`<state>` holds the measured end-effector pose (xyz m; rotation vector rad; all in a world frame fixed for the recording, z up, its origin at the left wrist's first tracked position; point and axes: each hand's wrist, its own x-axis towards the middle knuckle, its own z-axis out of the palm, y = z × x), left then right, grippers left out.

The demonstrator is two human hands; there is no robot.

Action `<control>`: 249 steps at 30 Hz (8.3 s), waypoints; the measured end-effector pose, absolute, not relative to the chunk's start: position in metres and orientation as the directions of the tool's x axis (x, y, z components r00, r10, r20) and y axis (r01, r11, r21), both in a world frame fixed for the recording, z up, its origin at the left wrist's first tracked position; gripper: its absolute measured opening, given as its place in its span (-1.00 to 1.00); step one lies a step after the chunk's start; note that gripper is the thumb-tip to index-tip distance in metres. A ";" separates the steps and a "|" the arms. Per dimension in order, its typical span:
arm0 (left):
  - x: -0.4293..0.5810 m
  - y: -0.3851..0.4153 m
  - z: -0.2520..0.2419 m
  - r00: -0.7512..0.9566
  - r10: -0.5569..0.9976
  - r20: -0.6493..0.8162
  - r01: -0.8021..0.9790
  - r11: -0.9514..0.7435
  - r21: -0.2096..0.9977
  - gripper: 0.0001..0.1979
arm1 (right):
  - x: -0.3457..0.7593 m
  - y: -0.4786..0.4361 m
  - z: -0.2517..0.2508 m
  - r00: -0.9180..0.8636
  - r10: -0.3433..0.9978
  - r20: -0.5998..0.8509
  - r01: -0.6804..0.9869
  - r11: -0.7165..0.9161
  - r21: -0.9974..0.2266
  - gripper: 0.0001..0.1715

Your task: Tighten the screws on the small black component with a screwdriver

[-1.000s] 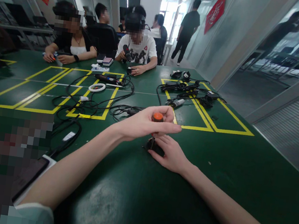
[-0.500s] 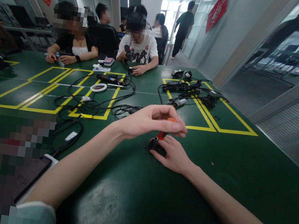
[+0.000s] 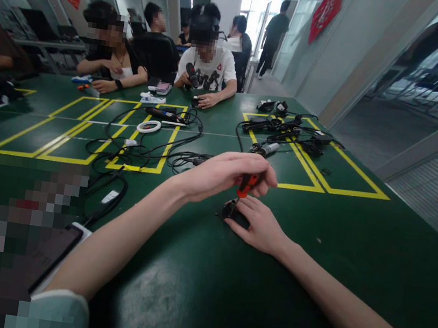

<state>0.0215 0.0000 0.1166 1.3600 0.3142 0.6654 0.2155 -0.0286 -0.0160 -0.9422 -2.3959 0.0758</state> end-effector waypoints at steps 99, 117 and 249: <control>0.031 -0.004 0.114 0.745 0.624 0.236 -0.283 -0.025 0.959 -0.65 | 0.216 -0.028 -0.011 -0.618 0.642 0.454 0.610 0.756 -0.238 -0.79; 0.034 -0.003 0.114 0.715 0.645 0.271 -0.366 0.015 0.930 -0.74 | 0.216 -0.028 -0.008 -0.632 0.642 0.434 0.615 0.756 -0.223 -0.74; 0.041 -0.015 0.117 0.668 0.724 0.174 -0.356 0.106 0.928 -0.71 | 0.221 -0.026 -0.012 -0.611 0.662 0.435 0.560 0.749 -0.354 -0.76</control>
